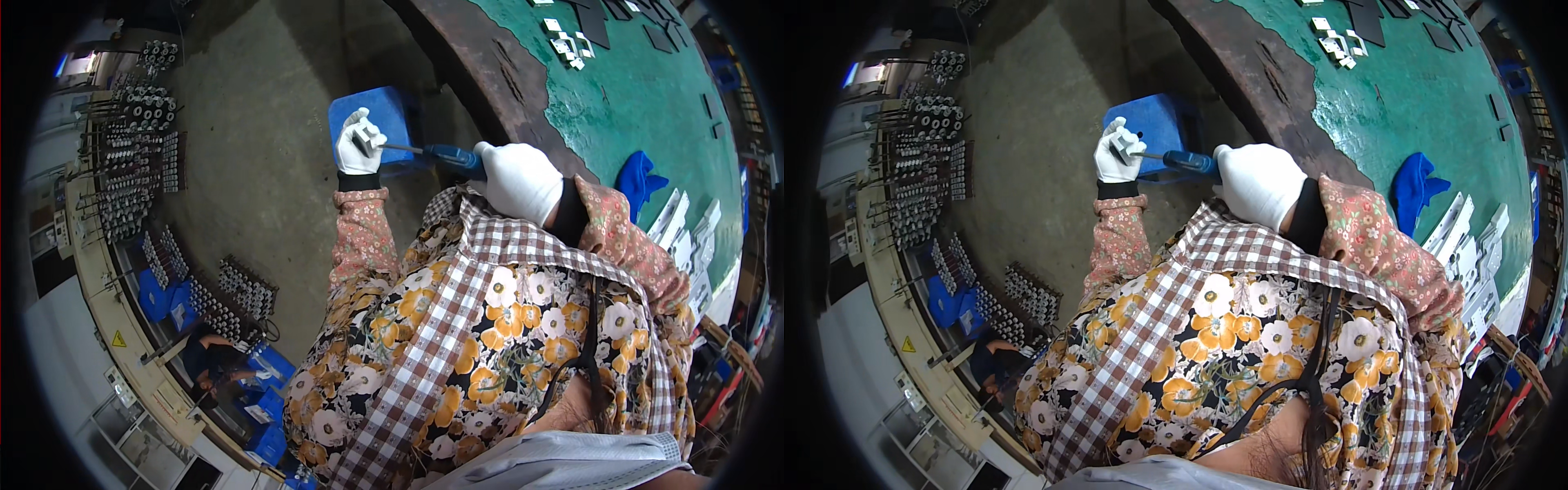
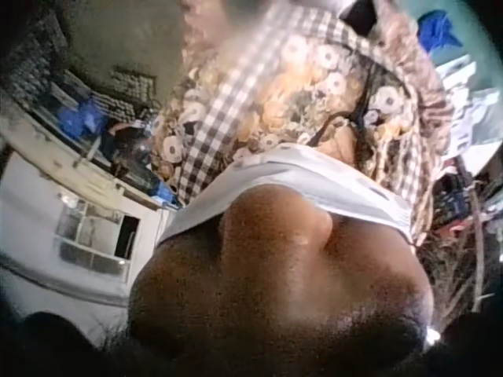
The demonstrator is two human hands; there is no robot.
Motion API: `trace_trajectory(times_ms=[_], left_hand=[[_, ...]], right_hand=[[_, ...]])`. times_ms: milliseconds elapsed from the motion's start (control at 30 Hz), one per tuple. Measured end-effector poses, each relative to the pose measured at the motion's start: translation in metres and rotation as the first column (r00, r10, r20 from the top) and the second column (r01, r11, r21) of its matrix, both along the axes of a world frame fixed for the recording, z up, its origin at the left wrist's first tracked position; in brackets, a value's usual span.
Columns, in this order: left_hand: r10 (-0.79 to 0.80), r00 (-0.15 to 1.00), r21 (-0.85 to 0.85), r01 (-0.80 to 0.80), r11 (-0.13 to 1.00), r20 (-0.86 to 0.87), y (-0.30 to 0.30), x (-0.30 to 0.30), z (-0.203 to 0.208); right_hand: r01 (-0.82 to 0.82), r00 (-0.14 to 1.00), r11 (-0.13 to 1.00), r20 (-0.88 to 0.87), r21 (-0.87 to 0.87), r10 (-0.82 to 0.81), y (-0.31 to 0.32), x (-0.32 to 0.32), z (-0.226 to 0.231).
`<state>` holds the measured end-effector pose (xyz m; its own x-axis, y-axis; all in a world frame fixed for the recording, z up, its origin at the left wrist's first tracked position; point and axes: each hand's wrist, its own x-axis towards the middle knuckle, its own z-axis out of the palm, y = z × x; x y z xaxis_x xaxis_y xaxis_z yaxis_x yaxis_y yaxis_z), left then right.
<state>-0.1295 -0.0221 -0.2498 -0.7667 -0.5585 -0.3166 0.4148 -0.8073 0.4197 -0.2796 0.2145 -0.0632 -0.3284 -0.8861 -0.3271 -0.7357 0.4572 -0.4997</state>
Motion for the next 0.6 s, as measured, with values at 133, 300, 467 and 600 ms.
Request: trace_trajectory(times_ms=[133,300,467,600], left_hand=[[-0.144,0.987,-0.126,0.135,0.983,-0.069,-0.007,-0.010,0.010],[-0.241,0.968,-0.202,0.223,0.954,-0.067,-0.008,-0.017,0.018],[-0.160,0.913,0.004,0.174,0.985,-0.375,0.013,-0.037,0.023],[-0.040,0.932,0.243,0.135,0.961,-0.360,0.031,-0.048,0.021]], right_hand=[[0.018,1.000,1.000,0.016,0.008,-0.018,-0.001,0.002,0.006],[-0.014,1.000,0.999,0.004,-0.039,0.014,-0.009,0.003,0.014],[0.002,1.000,0.996,-0.029,-0.092,-0.005,-0.012,0.005,0.013],[0.009,0.986,0.982,-0.164,-0.190,-0.041,-0.014,0.008,-0.010]])
